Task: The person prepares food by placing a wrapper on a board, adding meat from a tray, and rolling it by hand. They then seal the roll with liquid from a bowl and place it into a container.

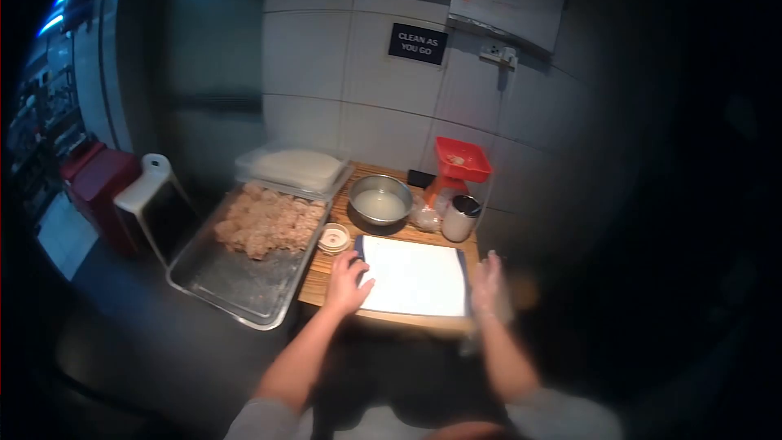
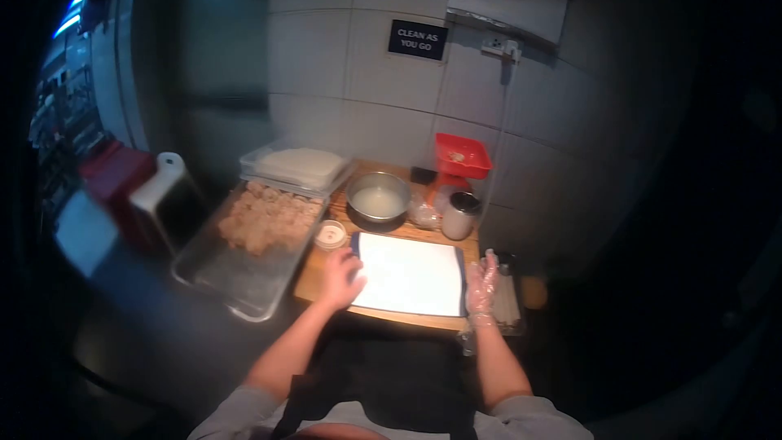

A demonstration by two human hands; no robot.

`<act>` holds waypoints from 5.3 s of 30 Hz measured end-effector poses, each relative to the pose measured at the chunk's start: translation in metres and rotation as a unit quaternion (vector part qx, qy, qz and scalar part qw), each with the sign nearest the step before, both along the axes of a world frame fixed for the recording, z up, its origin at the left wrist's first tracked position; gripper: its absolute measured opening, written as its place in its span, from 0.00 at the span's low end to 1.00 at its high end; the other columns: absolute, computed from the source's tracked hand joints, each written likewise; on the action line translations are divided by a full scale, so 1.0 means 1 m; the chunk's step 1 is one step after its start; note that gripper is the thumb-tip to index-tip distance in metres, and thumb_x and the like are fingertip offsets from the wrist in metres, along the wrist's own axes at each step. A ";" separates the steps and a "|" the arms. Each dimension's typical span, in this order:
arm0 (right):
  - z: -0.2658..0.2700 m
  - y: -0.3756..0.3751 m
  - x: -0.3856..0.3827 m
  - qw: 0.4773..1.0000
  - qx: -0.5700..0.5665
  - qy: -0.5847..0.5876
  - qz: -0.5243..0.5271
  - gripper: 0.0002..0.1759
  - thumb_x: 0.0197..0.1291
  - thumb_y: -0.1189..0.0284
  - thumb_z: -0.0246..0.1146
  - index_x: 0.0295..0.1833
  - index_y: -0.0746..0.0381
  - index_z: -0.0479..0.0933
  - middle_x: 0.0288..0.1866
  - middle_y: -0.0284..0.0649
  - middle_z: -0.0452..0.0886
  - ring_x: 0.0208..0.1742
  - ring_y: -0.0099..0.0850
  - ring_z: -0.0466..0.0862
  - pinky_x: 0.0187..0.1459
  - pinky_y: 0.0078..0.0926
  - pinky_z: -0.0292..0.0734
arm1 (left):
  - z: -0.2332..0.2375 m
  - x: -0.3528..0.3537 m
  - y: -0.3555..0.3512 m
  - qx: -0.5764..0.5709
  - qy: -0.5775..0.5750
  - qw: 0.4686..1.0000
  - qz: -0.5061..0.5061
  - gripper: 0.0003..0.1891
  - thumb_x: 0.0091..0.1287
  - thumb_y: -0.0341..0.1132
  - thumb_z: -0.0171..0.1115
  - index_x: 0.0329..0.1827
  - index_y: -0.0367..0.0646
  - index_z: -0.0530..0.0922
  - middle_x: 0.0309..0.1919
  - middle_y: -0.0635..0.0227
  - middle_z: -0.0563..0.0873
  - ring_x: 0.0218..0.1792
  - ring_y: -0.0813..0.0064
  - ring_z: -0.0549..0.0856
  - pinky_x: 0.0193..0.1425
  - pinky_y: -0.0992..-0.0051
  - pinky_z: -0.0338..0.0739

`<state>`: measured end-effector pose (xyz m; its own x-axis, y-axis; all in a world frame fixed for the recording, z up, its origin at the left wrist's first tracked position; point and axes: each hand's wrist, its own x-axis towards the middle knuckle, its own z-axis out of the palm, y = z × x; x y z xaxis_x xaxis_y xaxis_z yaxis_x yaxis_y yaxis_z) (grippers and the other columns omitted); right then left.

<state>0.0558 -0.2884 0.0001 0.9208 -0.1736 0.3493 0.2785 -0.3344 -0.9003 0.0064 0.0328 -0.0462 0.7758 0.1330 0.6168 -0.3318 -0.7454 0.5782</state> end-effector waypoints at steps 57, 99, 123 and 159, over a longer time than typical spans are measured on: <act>0.015 0.014 -0.037 0.947 -0.283 -0.137 0.071 0.28 0.63 0.66 0.61 0.68 0.64 0.71 0.70 0.51 0.67 0.74 0.48 0.64 0.73 0.47 0.57 | 0.130 -0.035 0.032 0.198 -0.183 0.955 -0.120 0.10 0.53 0.26 0.67 0.39 0.44 0.81 0.49 0.61 0.82 0.53 0.55 0.81 0.58 0.59 0.77; 0.028 0.021 -0.035 0.930 -0.310 -0.188 0.062 0.47 0.48 0.52 0.72 0.71 0.63 0.65 0.74 0.52 0.62 0.76 0.52 0.59 0.74 0.54 0.55 | 0.359 0.116 0.115 0.015 0.054 0.985 -0.165 0.09 0.68 0.38 0.67 0.42 0.45 0.77 0.34 0.71 0.83 0.37 0.80 0.81 0.43 0.77 0.77; 0.160 0.022 0.029 0.930 -0.201 -0.010 0.308 0.12 0.53 0.72 0.71 0.40 0.68 0.83 0.35 0.33 0.83 0.36 0.19 0.79 0.43 0.24 0.77 | 0.175 0.013 0.011 -0.221 0.117 0.948 -0.195 0.10 0.70 0.36 0.64 0.47 0.41 0.82 0.35 0.70 0.86 0.38 0.82 0.82 0.47 0.78 0.77; 0.078 0.356 0.020 0.649 -0.417 -0.399 0.496 0.32 0.56 0.59 0.70 0.65 0.56 0.75 0.62 0.48 0.79 0.63 0.47 0.78 0.62 0.42 0.75 | 0.030 -0.031 0.006 0.100 0.236 0.962 -0.098 0.21 0.71 0.47 0.56 0.60 0.45 0.78 0.56 0.56 0.83 0.64 0.57 0.77 0.72 0.59 0.65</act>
<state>0.0755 0.0677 0.0783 -0.0961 0.9220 0.3750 0.9954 0.0871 0.0408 -0.0246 0.0387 -0.0163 0.9735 -0.1297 0.1882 -0.2138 -0.8073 0.5500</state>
